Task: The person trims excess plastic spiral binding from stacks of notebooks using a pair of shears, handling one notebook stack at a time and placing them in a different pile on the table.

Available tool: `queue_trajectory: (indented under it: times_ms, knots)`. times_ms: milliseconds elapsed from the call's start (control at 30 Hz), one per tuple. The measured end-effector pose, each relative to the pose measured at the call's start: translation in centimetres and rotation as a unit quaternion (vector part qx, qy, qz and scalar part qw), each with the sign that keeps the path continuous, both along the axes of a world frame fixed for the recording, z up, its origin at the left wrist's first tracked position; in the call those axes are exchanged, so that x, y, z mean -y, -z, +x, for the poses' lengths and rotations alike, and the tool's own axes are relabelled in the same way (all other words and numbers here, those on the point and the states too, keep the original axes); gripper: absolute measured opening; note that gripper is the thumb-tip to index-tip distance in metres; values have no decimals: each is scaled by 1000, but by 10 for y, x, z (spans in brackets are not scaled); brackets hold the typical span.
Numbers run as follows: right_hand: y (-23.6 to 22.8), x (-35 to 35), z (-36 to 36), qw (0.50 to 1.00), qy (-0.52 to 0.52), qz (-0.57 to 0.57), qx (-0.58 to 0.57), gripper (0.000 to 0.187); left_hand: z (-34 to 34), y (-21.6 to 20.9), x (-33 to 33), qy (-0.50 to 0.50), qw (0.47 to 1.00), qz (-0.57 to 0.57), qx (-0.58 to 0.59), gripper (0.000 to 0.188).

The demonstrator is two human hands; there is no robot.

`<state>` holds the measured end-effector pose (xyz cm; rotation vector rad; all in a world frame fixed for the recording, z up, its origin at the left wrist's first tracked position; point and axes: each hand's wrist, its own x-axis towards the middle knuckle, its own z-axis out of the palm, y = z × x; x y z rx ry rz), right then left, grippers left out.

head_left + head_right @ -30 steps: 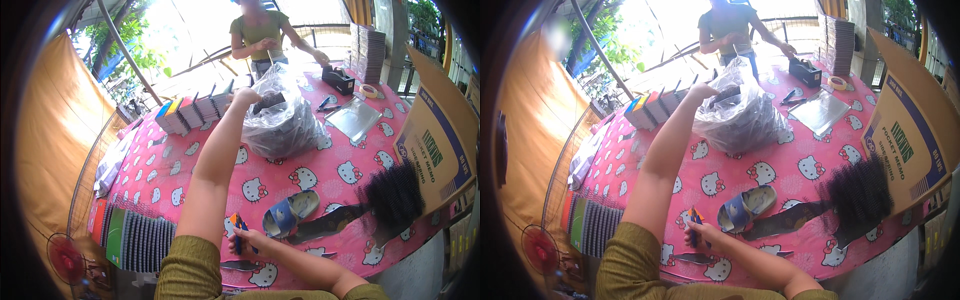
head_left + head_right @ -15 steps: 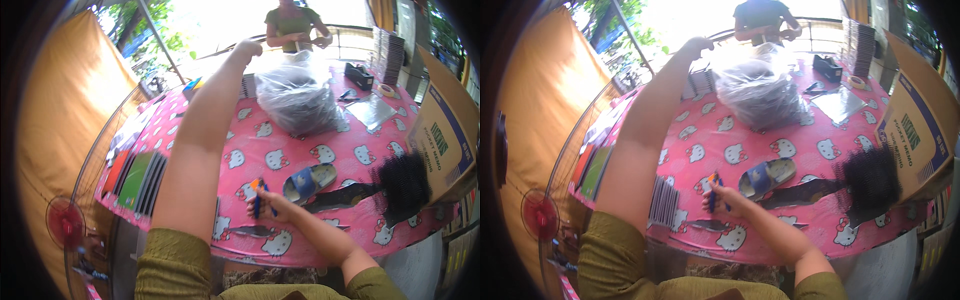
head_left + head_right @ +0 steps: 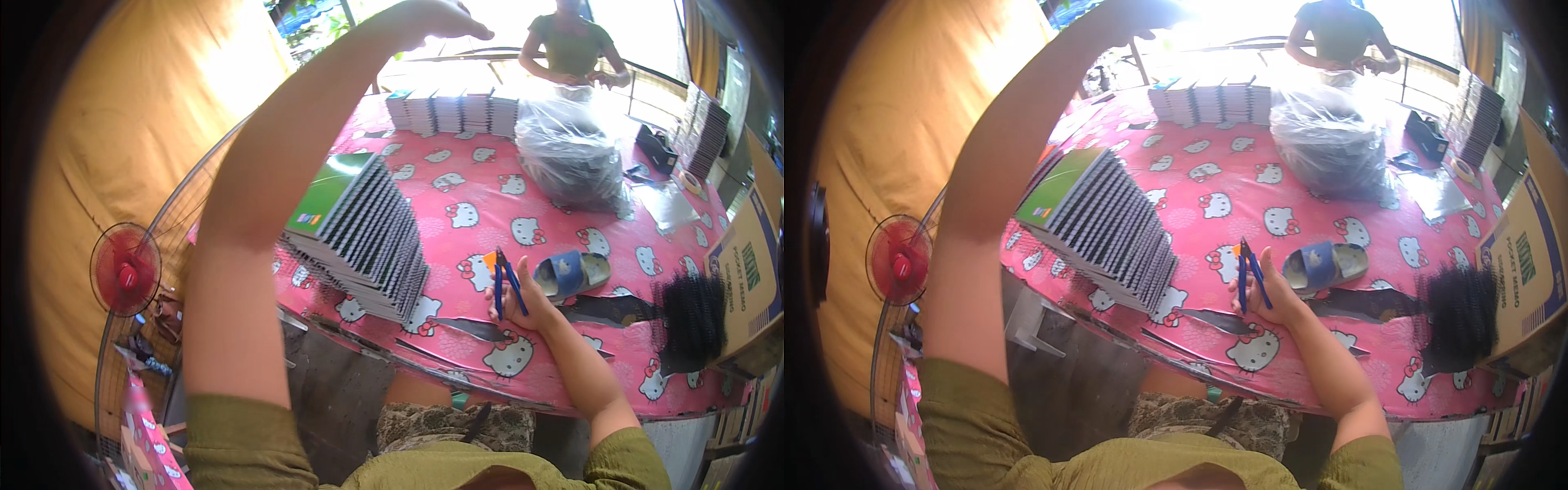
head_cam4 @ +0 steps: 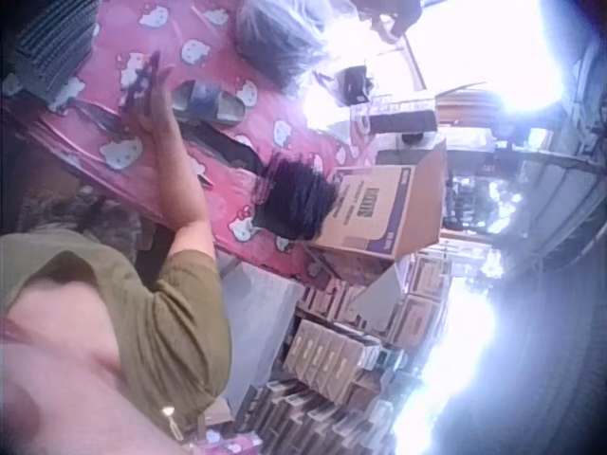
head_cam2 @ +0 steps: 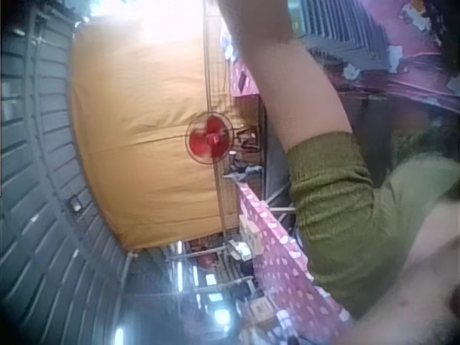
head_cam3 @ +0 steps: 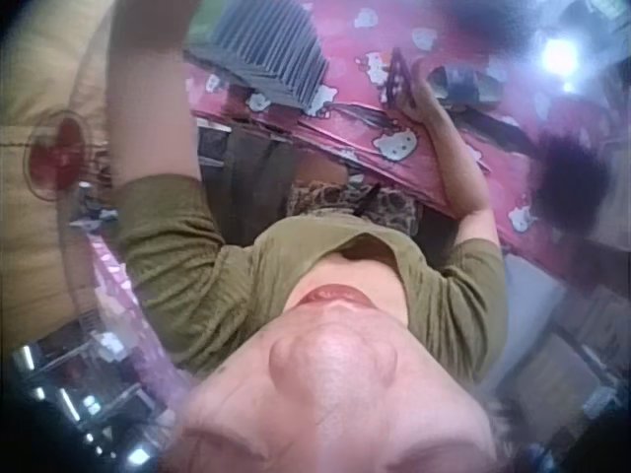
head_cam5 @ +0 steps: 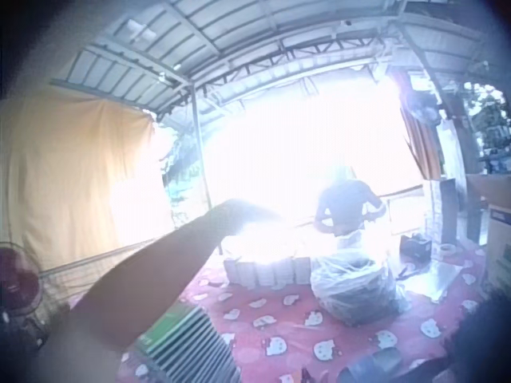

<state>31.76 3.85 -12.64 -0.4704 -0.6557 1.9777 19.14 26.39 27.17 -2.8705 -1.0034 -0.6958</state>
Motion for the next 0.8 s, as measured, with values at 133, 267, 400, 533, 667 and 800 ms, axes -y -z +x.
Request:
queue_trajectory:
  times_ms: [133, 267, 400, 533, 667, 800]
  knots:
    - [-12, 10, -26, 982, 90, 16, 164, 32, -107, 20, 92, 102, 994, -10, -35, 41]
    - [-79, 21, -65, 834, 114, 296, 452, 30, -178, 72, 109, 174, 983, -54, -5, 31]
    - [-161, 24, -108, 620, 276, 542, 496, 39, -196, 105, 121, 224, 974, -28, 15, 21]
    - [-185, 17, -124, 535, 359, 563, 517, 45, -196, 114, 119, 248, 966, -48, 47, 19]
    - [-186, 13, -133, 500, 389, 572, 520, 47, -199, 119, 122, 245, 962, -56, 106, 27]
    - [-196, 13, -144, 430, 414, 594, 539, 41, -202, 121, 121, 231, 964, -50, 121, 28]
